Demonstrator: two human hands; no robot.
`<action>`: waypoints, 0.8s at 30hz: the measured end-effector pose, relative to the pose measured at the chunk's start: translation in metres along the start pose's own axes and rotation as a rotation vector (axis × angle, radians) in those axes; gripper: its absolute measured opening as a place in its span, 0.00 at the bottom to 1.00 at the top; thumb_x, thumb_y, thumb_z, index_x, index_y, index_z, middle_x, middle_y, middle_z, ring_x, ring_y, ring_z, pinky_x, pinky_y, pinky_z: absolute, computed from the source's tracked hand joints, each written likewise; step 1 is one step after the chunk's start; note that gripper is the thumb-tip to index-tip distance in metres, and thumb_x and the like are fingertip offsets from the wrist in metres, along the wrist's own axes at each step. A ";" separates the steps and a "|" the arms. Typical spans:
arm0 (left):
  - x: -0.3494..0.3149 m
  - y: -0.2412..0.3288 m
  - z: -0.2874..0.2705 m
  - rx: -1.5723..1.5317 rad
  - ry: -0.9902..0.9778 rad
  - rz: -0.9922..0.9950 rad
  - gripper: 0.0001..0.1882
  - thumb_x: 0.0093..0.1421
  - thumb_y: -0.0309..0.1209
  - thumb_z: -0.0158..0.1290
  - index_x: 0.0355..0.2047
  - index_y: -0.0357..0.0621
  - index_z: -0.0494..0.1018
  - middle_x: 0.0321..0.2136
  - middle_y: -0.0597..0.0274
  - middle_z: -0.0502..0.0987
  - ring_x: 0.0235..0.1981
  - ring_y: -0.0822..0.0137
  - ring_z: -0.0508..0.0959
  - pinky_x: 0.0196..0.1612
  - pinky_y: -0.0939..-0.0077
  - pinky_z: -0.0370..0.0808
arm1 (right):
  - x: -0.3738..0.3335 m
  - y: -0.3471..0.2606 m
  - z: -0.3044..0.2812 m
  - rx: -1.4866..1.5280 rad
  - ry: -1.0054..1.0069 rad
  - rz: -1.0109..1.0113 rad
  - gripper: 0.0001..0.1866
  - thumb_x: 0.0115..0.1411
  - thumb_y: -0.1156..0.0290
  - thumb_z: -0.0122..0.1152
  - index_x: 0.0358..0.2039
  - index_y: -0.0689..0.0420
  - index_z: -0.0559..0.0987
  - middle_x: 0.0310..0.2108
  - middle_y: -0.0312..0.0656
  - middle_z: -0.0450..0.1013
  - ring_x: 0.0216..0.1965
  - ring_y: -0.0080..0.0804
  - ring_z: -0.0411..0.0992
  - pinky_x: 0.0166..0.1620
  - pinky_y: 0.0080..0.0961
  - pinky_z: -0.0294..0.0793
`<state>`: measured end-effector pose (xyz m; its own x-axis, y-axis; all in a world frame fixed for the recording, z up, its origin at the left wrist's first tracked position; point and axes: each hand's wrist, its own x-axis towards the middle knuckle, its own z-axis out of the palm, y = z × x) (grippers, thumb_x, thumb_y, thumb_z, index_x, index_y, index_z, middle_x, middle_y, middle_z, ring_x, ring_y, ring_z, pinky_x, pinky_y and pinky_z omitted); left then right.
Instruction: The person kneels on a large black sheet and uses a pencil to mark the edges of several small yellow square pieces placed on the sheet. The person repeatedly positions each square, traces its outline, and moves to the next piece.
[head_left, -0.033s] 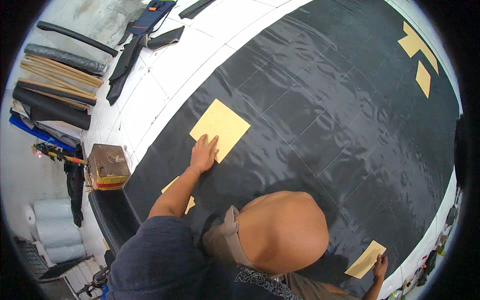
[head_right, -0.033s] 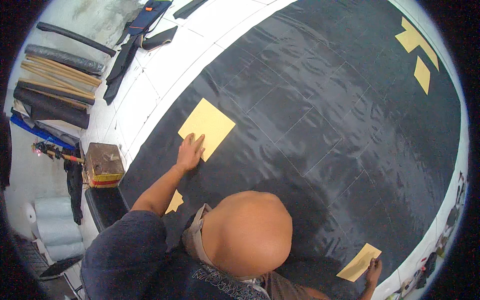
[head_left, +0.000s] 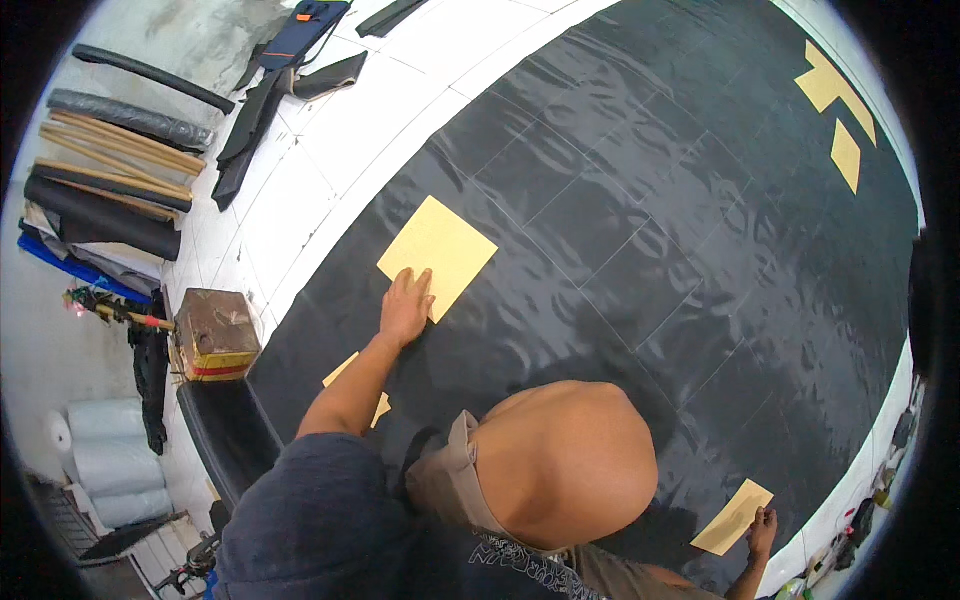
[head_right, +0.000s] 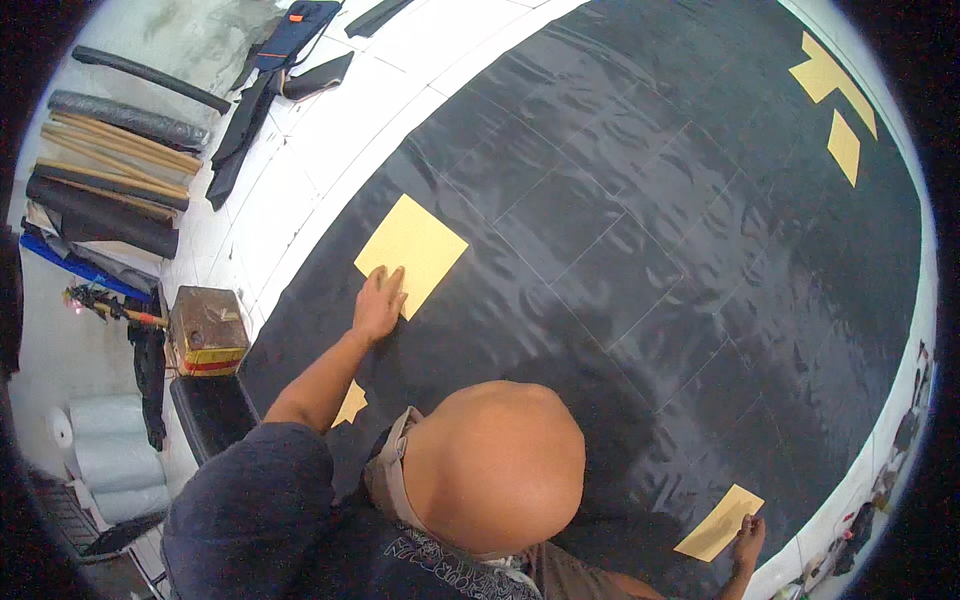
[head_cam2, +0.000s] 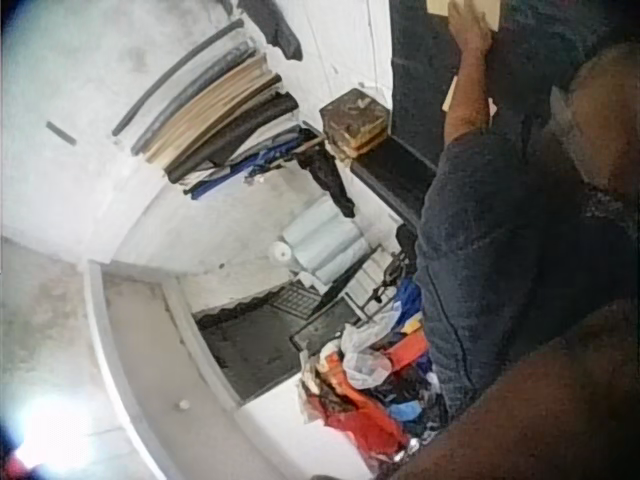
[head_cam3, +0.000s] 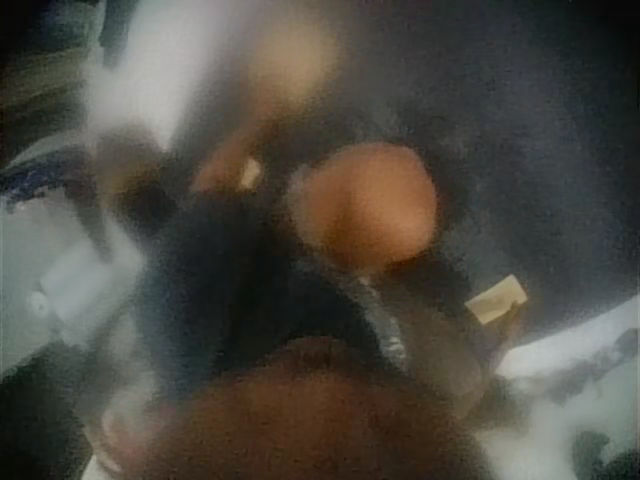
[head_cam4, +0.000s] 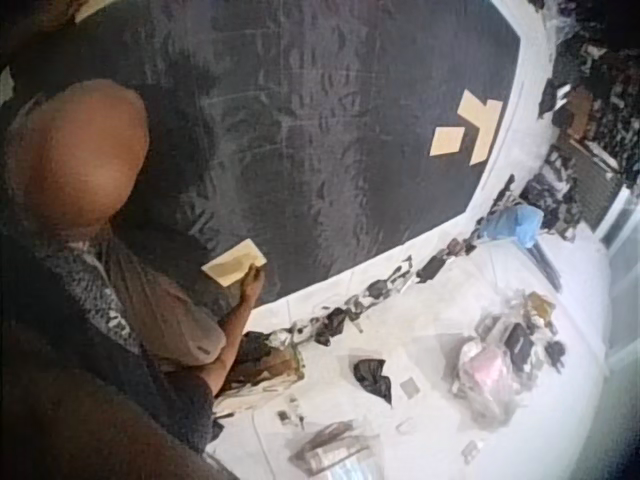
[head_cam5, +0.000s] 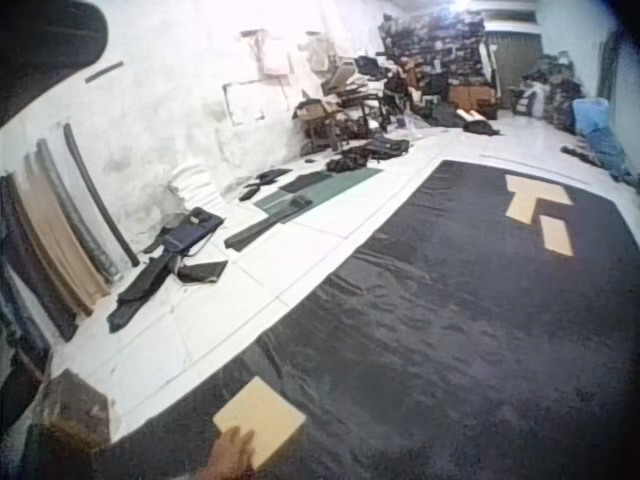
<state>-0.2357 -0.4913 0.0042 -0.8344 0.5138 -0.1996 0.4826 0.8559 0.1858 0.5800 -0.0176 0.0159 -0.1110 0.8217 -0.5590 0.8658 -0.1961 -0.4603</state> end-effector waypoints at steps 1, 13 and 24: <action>0.003 0.000 -0.006 -0.025 0.027 -0.015 0.30 0.65 0.42 0.55 0.67 0.54 0.67 0.66 0.37 0.61 0.67 0.40 0.63 0.68 0.50 0.61 | -0.006 -0.002 0.006 0.045 -0.015 0.077 0.17 0.69 0.56 0.59 0.33 0.57 0.71 0.24 0.34 0.67 0.23 0.22 0.63 0.26 0.25 0.63; 0.072 0.140 0.016 -0.242 0.107 0.576 0.21 0.64 0.30 0.55 0.57 0.38 0.72 0.63 0.38 0.64 0.64 0.38 0.65 0.66 0.49 0.62 | -0.060 0.022 -0.025 -0.328 0.139 0.252 0.24 0.51 0.56 0.76 0.44 0.55 0.81 0.43 0.52 0.80 0.48 0.51 0.78 0.50 0.42 0.77; 0.127 0.508 0.004 0.044 -0.216 1.308 0.20 0.59 0.32 0.61 0.51 0.43 0.76 0.60 0.43 0.70 0.60 0.42 0.70 0.62 0.52 0.69 | -0.120 0.015 0.113 -0.325 0.488 -0.063 0.26 0.65 0.56 0.62 0.59 0.55 0.74 0.64 0.54 0.67 0.64 0.57 0.65 0.66 0.51 0.62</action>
<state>-0.0956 0.0090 0.0697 0.3061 0.9508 -0.0476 0.9045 -0.2748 0.3263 0.5509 -0.1799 -0.0018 0.0030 0.9928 -0.1200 0.9785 -0.0277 -0.2045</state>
